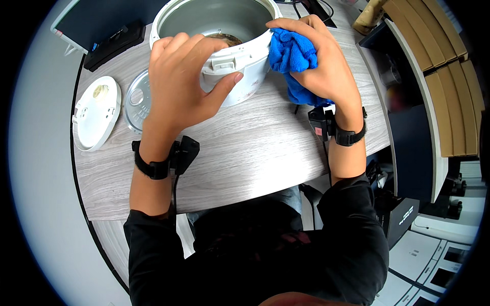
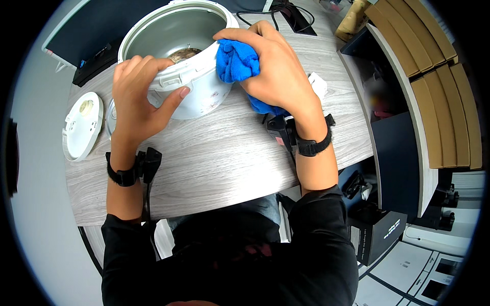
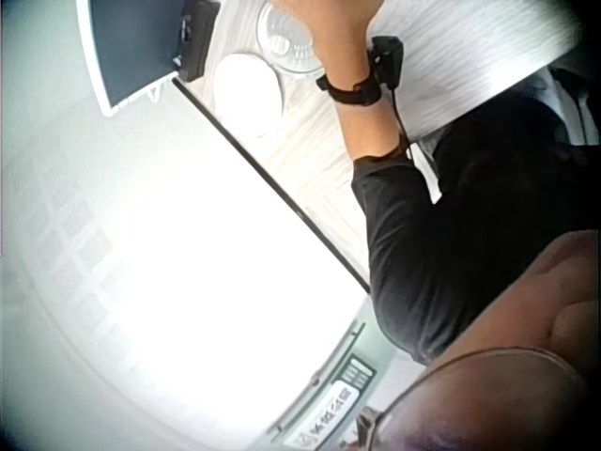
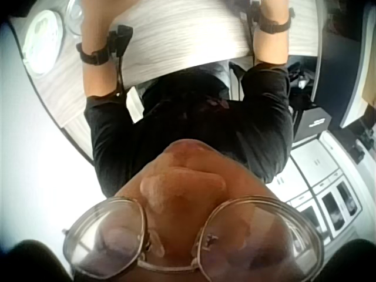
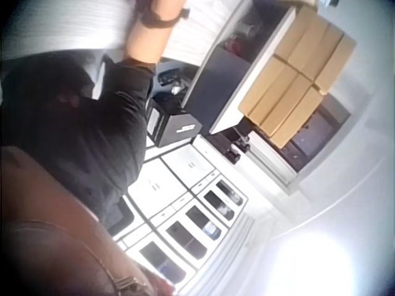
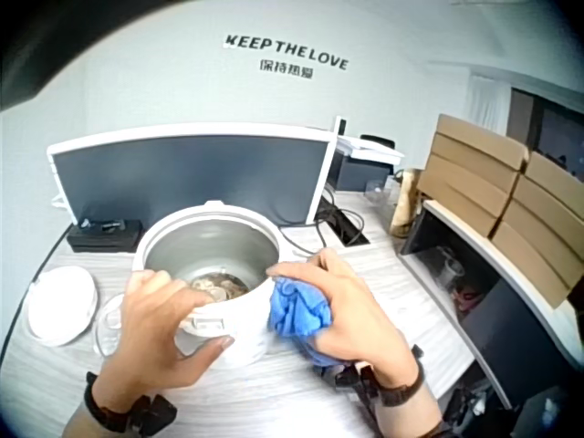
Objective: The person uses a screwdriver to remove screws from a white rice cooker, detaches the lid and inner metal plate, and then wipes the cooker's rim with a blue cloth. The disassembled parts are placed on the table.
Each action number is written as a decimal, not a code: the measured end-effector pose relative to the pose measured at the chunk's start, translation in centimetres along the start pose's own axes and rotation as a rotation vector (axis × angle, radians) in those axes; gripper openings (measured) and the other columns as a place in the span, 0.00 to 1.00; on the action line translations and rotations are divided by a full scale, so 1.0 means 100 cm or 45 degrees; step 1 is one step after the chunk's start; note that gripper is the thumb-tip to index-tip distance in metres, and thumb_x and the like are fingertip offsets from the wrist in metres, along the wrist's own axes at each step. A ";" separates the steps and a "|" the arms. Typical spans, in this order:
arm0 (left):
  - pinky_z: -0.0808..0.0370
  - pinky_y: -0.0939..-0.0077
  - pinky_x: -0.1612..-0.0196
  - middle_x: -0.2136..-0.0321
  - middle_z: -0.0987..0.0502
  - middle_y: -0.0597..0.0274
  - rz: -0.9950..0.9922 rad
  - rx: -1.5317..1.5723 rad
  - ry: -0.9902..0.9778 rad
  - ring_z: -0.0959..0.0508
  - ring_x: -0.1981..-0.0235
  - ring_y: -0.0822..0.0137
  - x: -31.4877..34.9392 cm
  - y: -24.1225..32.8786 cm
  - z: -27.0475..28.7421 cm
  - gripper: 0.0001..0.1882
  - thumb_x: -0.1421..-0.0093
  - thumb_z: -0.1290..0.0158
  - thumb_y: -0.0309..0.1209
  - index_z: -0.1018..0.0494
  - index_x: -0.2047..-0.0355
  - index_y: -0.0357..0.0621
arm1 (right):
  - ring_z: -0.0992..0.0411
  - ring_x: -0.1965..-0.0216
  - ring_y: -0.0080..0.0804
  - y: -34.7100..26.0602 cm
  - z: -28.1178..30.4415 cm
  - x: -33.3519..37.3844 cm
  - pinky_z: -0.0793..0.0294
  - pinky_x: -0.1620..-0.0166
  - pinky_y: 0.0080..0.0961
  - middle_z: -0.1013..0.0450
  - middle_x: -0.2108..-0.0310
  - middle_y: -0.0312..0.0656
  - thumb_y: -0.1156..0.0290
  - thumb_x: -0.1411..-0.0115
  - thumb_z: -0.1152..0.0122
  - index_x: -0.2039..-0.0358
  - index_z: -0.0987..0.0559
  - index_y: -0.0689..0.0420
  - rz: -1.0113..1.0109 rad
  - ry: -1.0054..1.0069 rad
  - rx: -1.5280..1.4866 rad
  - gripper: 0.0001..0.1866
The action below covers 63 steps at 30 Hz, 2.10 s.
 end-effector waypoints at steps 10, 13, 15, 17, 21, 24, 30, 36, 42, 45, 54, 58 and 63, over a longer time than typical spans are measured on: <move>0.39 0.66 0.59 0.74 0.24 0.66 0.003 -0.015 -0.001 0.29 0.71 0.64 0.000 -0.002 -0.001 0.19 0.50 0.32 0.39 0.24 0.63 0.43 | 0.26 0.57 0.46 0.019 0.002 -0.009 0.24 0.53 0.35 0.29 0.60 0.44 0.83 0.61 0.36 0.46 0.20 0.44 0.056 0.026 -0.113 0.37; 0.39 0.66 0.59 0.74 0.24 0.66 0.009 -0.016 -0.008 0.29 0.71 0.64 0.001 -0.002 -0.001 0.19 0.49 0.32 0.40 0.24 0.63 0.43 | 0.26 0.54 0.48 0.018 0.001 -0.008 0.24 0.51 0.36 0.28 0.56 0.45 0.83 0.61 0.36 0.46 0.21 0.46 0.079 0.021 -0.071 0.36; 0.39 0.66 0.59 0.74 0.24 0.66 0.006 -0.016 -0.006 0.29 0.71 0.64 0.001 -0.001 -0.001 0.19 0.49 0.32 0.40 0.24 0.63 0.43 | 0.25 0.53 0.49 0.019 0.000 -0.007 0.24 0.51 0.36 0.27 0.56 0.45 0.83 0.61 0.36 0.46 0.21 0.47 0.061 -0.013 -0.049 0.36; 0.39 0.66 0.59 0.74 0.24 0.66 -0.005 -0.016 0.004 0.29 0.71 0.64 0.000 -0.001 -0.001 0.19 0.49 0.32 0.40 0.24 0.63 0.44 | 0.25 0.54 0.48 0.018 0.000 -0.007 0.24 0.51 0.36 0.27 0.57 0.45 0.83 0.61 0.36 0.46 0.21 0.47 0.038 -0.025 -0.054 0.36; 0.39 0.66 0.59 0.74 0.24 0.66 -0.020 -0.010 0.011 0.29 0.71 0.64 0.001 -0.002 -0.003 0.19 0.49 0.32 0.40 0.24 0.62 0.44 | 0.25 0.56 0.49 0.002 0.002 -0.005 0.24 0.52 0.35 0.28 0.58 0.44 0.83 0.62 0.35 0.48 0.20 0.48 0.040 -0.075 -0.074 0.36; 0.39 0.66 0.59 0.73 0.23 0.67 -0.027 -0.013 0.020 0.29 0.71 0.65 0.002 -0.003 -0.003 0.19 0.50 0.32 0.41 0.23 0.62 0.46 | 0.26 0.57 0.48 -0.014 -0.002 -0.002 0.25 0.54 0.35 0.28 0.59 0.44 0.83 0.63 0.34 0.48 0.20 0.49 0.069 -0.094 -0.096 0.35; 0.39 0.67 0.60 0.72 0.21 0.69 -0.032 -0.015 0.017 0.28 0.71 0.66 0.002 -0.004 -0.001 0.19 0.50 0.31 0.41 0.22 0.61 0.48 | 0.26 0.58 0.48 -0.029 -0.007 0.002 0.25 0.55 0.36 0.28 0.61 0.44 0.82 0.63 0.32 0.49 0.19 0.48 0.080 -0.079 -0.095 0.35; 0.38 0.66 0.57 0.72 0.23 0.66 -0.009 -0.002 -0.008 0.28 0.69 0.64 0.002 -0.004 -0.001 0.20 0.49 0.32 0.42 0.23 0.62 0.45 | 0.26 0.60 0.47 0.004 0.003 -0.006 0.25 0.57 0.35 0.28 0.62 0.44 0.81 0.64 0.34 0.50 0.18 0.46 0.034 0.007 0.022 0.34; 0.38 0.67 0.57 0.72 0.23 0.66 -0.014 -0.006 0.012 0.28 0.69 0.64 0.001 -0.003 -0.001 0.21 0.49 0.32 0.43 0.23 0.61 0.45 | 0.27 0.62 0.46 -0.039 -0.007 0.000 0.26 0.60 0.34 0.29 0.64 0.43 0.82 0.65 0.32 0.52 0.17 0.49 0.097 -0.054 -0.054 0.33; 0.38 0.67 0.57 0.72 0.23 0.66 -0.008 -0.017 0.000 0.28 0.69 0.63 0.002 -0.004 -0.002 0.21 0.49 0.32 0.44 0.23 0.61 0.46 | 0.27 0.62 0.46 -0.041 -0.008 0.002 0.26 0.60 0.35 0.29 0.64 0.43 0.82 0.65 0.32 0.52 0.17 0.48 0.087 -0.053 -0.030 0.33; 0.39 0.67 0.58 0.73 0.23 0.66 -0.036 0.004 -0.007 0.28 0.69 0.64 0.001 -0.005 -0.001 0.19 0.50 0.32 0.40 0.23 0.62 0.44 | 0.28 0.62 0.43 0.009 0.002 -0.008 0.25 0.58 0.33 0.31 0.64 0.42 0.84 0.63 0.36 0.51 0.17 0.43 0.035 0.018 0.024 0.35; 0.39 0.67 0.58 0.72 0.22 0.66 -0.026 0.012 -0.032 0.28 0.68 0.63 0.001 -0.004 0.000 0.18 0.50 0.32 0.37 0.23 0.62 0.45 | 0.28 0.61 0.44 0.012 0.003 -0.011 0.25 0.57 0.33 0.31 0.64 0.42 0.83 0.61 0.37 0.50 0.17 0.44 0.112 0.035 0.026 0.34; 0.38 0.67 0.58 0.69 0.21 0.65 -0.014 0.035 -0.083 0.28 0.67 0.62 0.000 -0.002 0.003 0.18 0.50 0.33 0.35 0.22 0.59 0.46 | 0.27 0.62 0.44 0.008 0.007 -0.012 0.26 0.57 0.32 0.28 0.63 0.44 0.81 0.58 0.35 0.51 0.18 0.51 0.061 0.049 -0.028 0.29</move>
Point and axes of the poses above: each hand's wrist, its own x-axis away from the middle knuckle, its own z-axis out of the back of the hand, y = z × x, the point moved 6 cm from there along -x, towards the middle knuckle
